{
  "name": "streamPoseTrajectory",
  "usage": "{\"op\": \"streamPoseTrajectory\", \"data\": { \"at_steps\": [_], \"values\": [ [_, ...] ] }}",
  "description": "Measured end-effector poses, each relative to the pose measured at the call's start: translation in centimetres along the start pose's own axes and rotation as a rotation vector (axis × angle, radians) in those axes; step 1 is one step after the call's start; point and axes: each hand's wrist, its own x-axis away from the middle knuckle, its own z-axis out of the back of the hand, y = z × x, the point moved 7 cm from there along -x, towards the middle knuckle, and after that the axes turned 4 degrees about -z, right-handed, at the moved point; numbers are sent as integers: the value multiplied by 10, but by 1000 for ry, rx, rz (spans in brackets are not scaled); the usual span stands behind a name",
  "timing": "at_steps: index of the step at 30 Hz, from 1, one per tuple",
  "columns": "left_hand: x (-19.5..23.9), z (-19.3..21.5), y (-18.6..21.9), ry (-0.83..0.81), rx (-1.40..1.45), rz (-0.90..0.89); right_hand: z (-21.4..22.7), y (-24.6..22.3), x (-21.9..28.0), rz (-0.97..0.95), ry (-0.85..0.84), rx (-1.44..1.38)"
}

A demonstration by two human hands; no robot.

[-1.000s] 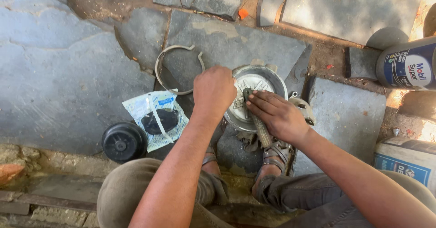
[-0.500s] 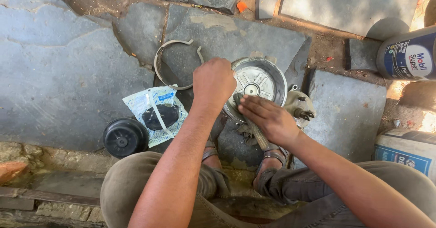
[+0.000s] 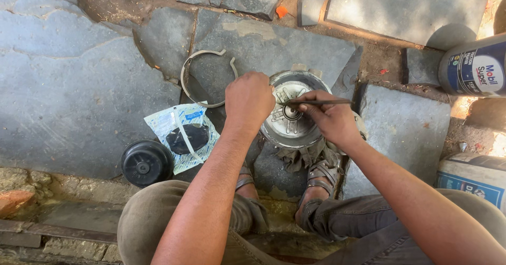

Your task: The person sits on a paved surface and cleans a circular metal mechanical part, likely a clutch plate, using a rag and a metal file. They wipe the surface with the cloth and scrape the edges with the file, repeatedly handling the part to clean different sections.

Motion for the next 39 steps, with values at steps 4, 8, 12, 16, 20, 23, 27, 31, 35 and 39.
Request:
{"op": "streamPoseTrajectory", "data": {
  "at_steps": [4, 8, 12, 16, 20, 23, 27, 31, 35, 39],
  "values": [
    [-1, -2, -1, -12, 2, 4, -2, 0, -12, -73, -19, 12],
    [1, 0, 0, 44, 27, -23, -8, -2, -22, -133, -76, -24],
    [-2, -1, -1, 3, 24, 7, -12, -3, -25, -170, -118, -96],
    [1, -4, -3, -4, 30, 26, -12, -5, -26, -231, -130, -74],
    [-3, -1, -4, -28, 20, 26, -26, -28, -20, -8, -197, -101],
    [-2, 0, -3, -8, 30, 25, -10, -25, -18, -27, -295, 452],
    [-4, -5, -5, 9, -23, -10, 14, -17, -2, -256, -414, 595],
    [0, -6, 0, 36, -53, -56, 69, -27, 22, -241, -108, 122],
    [3, 1, 1, 35, -4, -57, 98, 3, 52, -438, -17, 224],
    [9, 3, 7, 53, -17, -69, 86, -14, 42, -46, -7, 283]
  ]
}}
